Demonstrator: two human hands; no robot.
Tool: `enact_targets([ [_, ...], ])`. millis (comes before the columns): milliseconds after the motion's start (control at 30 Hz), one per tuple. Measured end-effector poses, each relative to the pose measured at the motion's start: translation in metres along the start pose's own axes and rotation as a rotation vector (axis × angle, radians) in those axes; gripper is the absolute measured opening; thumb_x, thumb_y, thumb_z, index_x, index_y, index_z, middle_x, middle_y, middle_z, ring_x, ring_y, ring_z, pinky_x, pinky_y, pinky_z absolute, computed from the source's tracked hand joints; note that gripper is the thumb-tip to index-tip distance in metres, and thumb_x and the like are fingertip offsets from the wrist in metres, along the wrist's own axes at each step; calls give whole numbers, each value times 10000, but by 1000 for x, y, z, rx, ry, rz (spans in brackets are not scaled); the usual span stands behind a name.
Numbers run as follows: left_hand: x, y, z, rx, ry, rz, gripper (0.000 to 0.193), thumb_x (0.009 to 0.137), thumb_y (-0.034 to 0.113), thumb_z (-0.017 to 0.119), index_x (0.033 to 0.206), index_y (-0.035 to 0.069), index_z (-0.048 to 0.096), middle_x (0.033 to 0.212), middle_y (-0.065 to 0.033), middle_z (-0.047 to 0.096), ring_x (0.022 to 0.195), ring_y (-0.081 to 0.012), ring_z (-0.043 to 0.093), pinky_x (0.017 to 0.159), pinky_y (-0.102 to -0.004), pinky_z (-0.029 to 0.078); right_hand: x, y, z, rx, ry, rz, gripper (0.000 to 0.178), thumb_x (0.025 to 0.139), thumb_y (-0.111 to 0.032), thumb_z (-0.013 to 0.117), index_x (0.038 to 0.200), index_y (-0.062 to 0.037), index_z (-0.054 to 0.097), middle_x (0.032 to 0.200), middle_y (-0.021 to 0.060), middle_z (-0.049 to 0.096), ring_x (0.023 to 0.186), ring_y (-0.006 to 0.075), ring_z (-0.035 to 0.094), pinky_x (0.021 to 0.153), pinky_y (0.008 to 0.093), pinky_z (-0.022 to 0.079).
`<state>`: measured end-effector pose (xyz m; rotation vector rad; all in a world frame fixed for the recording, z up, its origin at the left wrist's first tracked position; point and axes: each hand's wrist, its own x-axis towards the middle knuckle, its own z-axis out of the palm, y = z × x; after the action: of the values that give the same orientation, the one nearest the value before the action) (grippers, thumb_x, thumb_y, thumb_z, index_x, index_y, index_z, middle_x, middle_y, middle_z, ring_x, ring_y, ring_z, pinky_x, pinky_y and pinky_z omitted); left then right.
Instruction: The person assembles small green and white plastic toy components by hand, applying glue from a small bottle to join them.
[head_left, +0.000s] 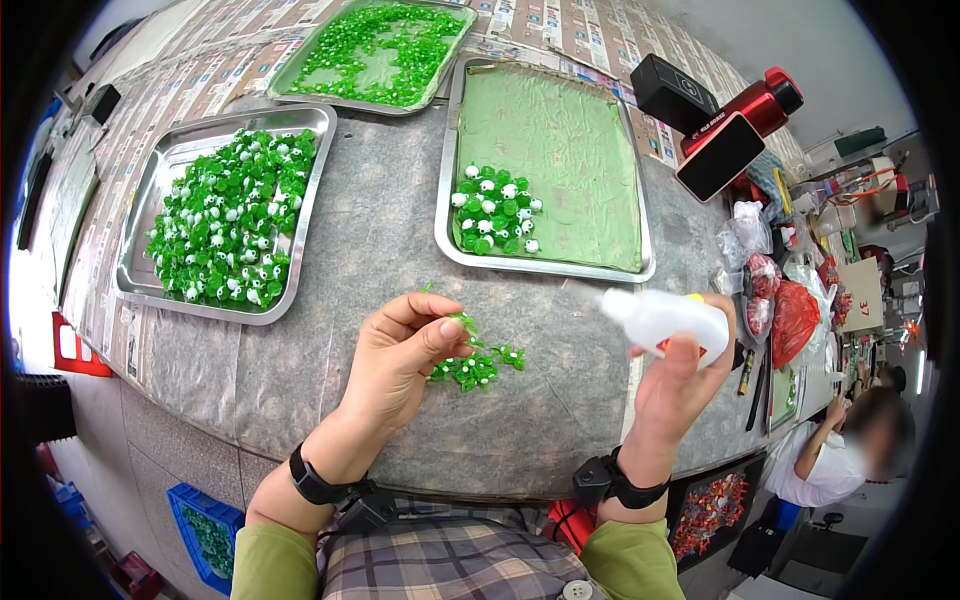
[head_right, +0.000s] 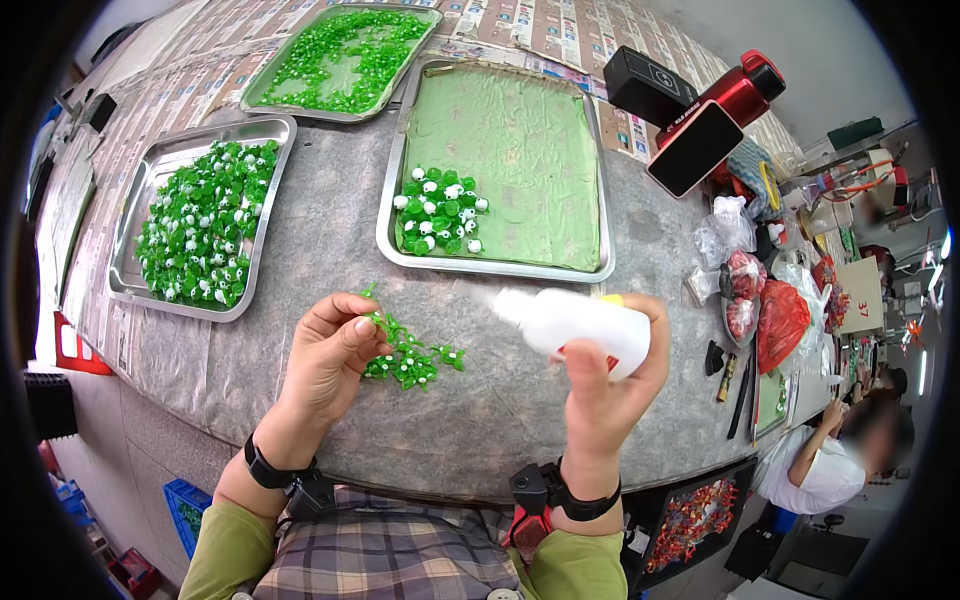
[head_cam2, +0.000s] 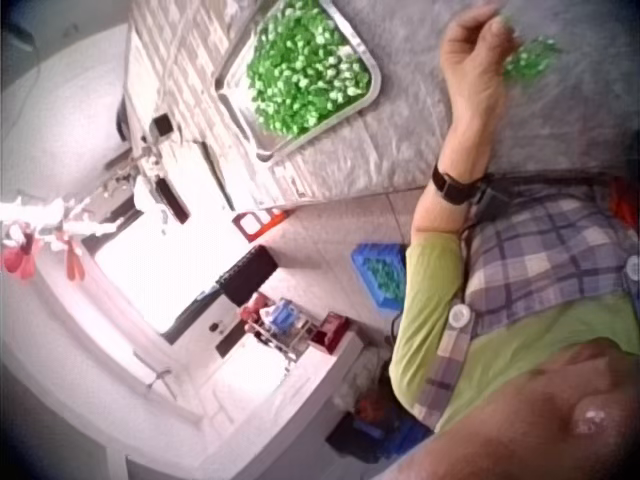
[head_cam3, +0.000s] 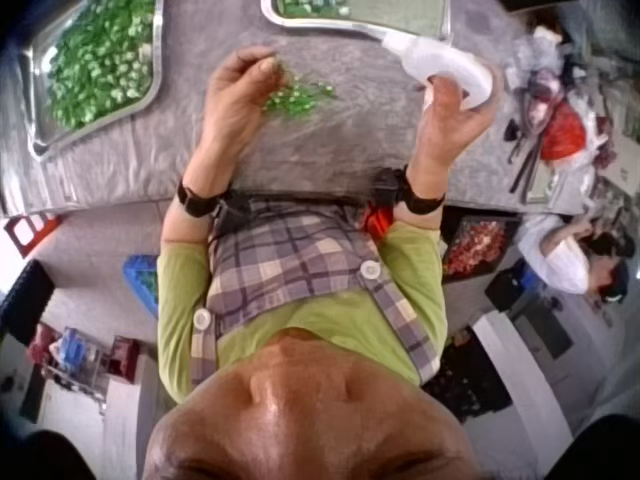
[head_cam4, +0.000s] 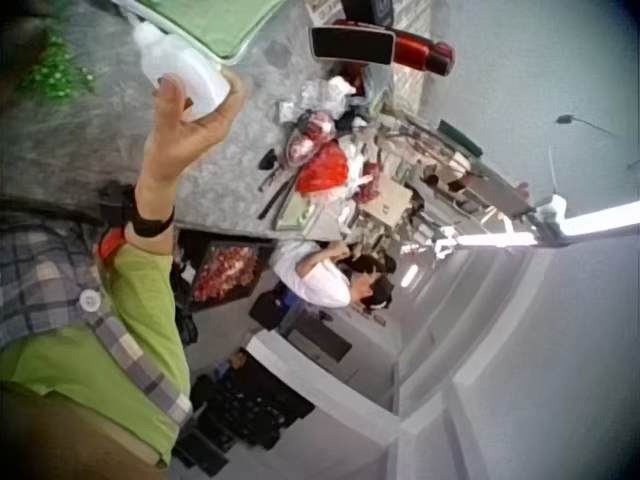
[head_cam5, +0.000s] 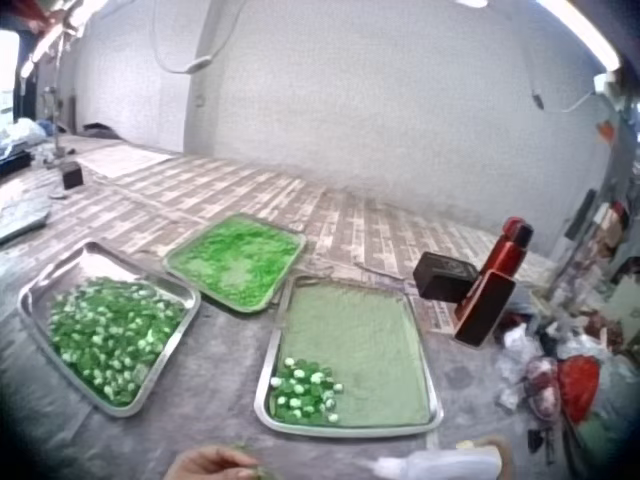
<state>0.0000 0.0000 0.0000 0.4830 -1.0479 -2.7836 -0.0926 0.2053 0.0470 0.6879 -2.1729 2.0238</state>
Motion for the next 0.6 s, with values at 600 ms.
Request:
enact_targets([
  [600, 1, 1, 8, 15, 72, 10, 103, 754, 64, 567, 845, 30, 535, 729, -43, 561, 654, -118, 547, 610, -240, 472, -1, 66, -101, -102, 232, 360, 378, 726, -24, 569, 1051, -2, 376, 1000, 89, 520, 895, 139, 493, 781, 249, 395],
])
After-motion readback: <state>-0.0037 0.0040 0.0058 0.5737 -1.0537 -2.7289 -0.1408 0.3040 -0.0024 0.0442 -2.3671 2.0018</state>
